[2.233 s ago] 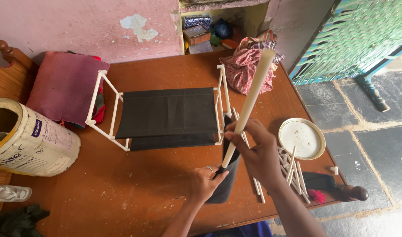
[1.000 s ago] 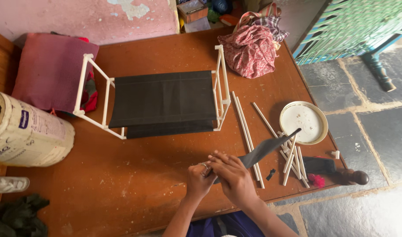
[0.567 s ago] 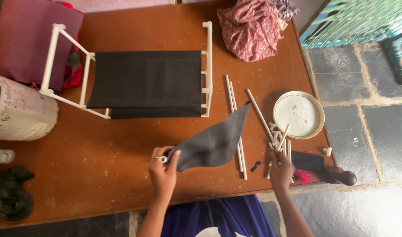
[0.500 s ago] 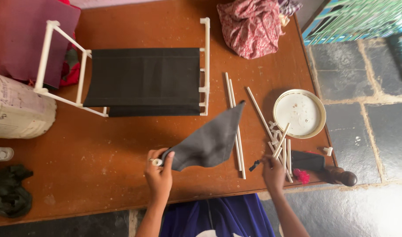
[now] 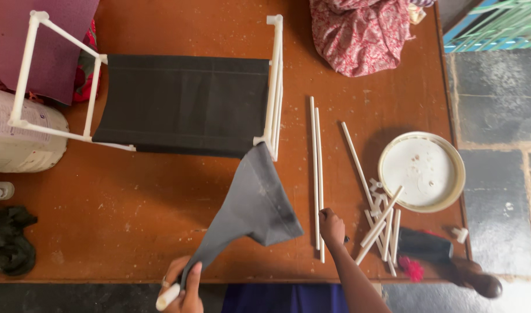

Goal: The person assembles a small two-tiered stand using white PVC pipes and black fabric. They connect pipe segments with elbow joints, insert rods into fabric sleeves, and attach the fabric layers to the frame. The person works on a wooden table in a room with tiled flooring.

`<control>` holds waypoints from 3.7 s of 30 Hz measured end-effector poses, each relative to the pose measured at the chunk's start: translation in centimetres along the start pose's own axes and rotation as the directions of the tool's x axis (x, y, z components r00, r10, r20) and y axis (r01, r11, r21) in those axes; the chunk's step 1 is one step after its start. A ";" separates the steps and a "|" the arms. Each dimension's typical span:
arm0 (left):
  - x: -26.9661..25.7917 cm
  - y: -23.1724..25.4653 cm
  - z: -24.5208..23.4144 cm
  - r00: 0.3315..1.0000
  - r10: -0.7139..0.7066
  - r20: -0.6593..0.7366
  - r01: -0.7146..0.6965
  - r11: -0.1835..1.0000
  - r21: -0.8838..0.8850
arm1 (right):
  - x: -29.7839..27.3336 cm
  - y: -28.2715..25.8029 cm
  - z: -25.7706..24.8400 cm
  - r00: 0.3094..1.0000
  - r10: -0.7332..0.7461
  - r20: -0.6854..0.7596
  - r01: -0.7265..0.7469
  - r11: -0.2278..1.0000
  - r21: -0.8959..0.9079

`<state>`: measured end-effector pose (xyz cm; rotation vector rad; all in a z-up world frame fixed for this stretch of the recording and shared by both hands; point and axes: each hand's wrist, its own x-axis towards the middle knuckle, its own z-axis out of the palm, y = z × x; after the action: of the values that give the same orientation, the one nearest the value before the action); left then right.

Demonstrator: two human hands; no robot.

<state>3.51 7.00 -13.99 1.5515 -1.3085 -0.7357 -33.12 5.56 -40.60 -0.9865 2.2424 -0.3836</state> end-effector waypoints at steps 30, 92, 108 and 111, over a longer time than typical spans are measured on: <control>-7.3 -14.7 5.2 0.928 0.092 0.361 -0.157 0.975 0.156 | 2.6 -13.8 -10.0 0.985 -0.076 0.154 -0.103 0.457 0.883; 8.8 12.4 2.2 0.810 0.564 -0.161 -0.575 0.817 -0.031 | -20.3 -24.6 -31.9 0.893 -0.407 -0.192 0.261 0.123 0.957; 9.1 11.6 0.6 0.681 0.730 -0.049 -0.708 0.675 0.208 | -25.1 -26.9 -31.4 0.811 -0.391 -0.436 0.533 0.182 0.826; 9.0 11.3 0.9 0.686 0.726 -0.052 -0.704 0.680 0.204 | -25.4 -27.4 -30.7 0.815 -0.405 -0.415 0.518 0.186 0.835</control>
<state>0.48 -1.70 -2.87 1.0256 -1.7452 -0.0104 -25.74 6.02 7.17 -0.9104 1.2237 -1.8181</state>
